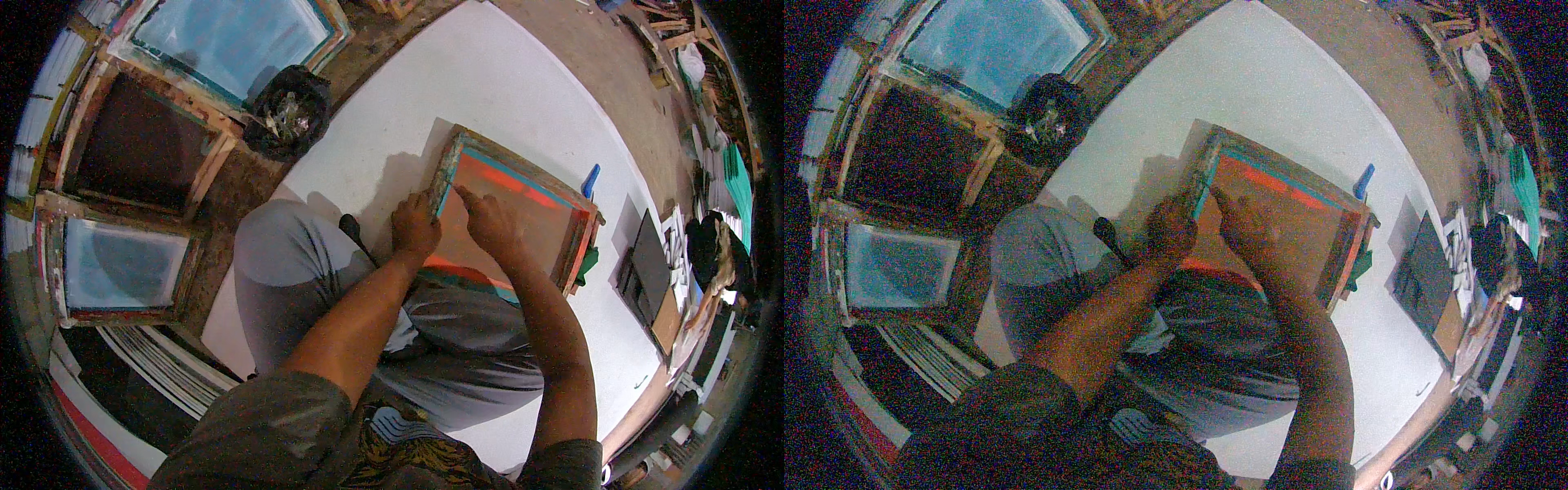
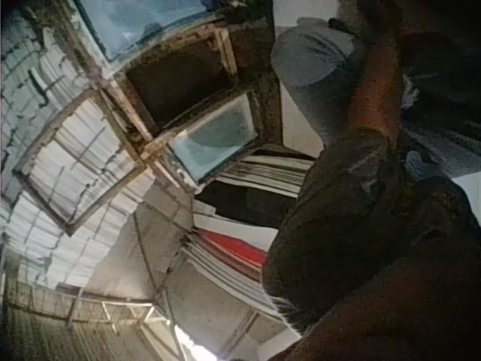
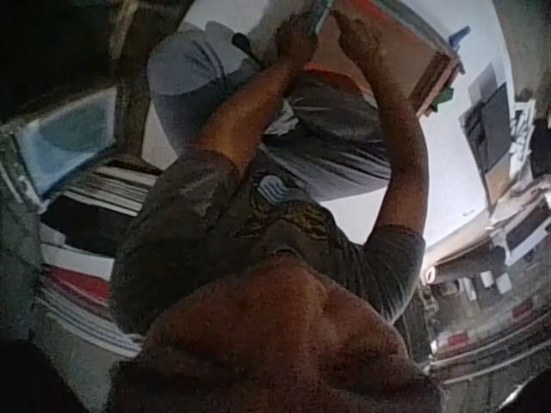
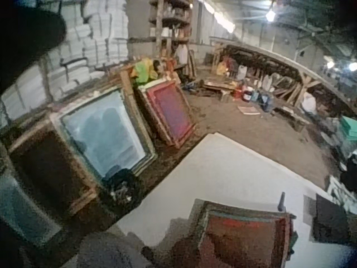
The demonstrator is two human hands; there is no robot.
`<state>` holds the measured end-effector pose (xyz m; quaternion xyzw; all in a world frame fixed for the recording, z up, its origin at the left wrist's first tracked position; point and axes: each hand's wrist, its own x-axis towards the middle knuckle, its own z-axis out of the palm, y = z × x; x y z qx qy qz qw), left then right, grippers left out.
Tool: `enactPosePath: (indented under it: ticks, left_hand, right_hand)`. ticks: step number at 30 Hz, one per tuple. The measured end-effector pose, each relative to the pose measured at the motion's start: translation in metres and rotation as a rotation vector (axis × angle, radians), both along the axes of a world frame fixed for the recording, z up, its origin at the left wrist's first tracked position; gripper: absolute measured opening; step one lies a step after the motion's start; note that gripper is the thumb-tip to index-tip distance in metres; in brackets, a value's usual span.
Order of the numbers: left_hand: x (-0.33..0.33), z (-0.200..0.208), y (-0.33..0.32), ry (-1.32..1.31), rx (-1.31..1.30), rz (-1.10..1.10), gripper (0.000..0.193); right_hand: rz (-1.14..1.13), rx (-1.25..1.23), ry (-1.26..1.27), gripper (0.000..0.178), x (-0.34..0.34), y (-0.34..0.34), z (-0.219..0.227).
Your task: The person sits on the floor and uses a small metal tool to scrape and clean the edges of a wooden screen printing frame. They work along the frame's perimeter, removing old material and debris from the corners and sides.
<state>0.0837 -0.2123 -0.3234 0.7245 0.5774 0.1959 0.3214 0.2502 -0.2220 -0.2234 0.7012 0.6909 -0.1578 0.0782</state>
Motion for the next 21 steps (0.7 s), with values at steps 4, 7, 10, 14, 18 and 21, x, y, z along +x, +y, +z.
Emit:
enactPosePath:
  ticks: [4,7,10,14,18,21]
  left_hand:
    - [0.002,0.008,0.002,0.048,-0.034,-0.023,0.060]
    - [0.003,-0.010,-0.001,0.069,-0.041,-0.040,0.061]
    - [0.006,-0.029,0.001,0.000,-0.060,-0.041,0.064]
    - [0.007,-0.023,0.007,0.045,-0.126,-0.087,0.066]
    - [0.005,0.001,-0.003,0.039,-0.017,-0.022,0.065]
    - [0.002,-0.018,-0.005,0.066,0.131,0.026,0.065]
  right_hand:
    - [0.122,-0.049,-0.111,0.050,-0.009,0.013,0.014]
    - [0.130,-0.229,-0.196,0.052,-0.032,0.025,0.024]
    - [0.121,-0.285,-0.154,0.055,-0.032,0.025,0.015]
    - [0.086,-0.249,-0.038,0.059,-0.010,0.019,0.009]
    - [-0.044,-0.253,0.200,0.058,0.005,0.014,0.006]
    - [0.085,-0.140,0.288,0.054,0.007,0.022,0.026]
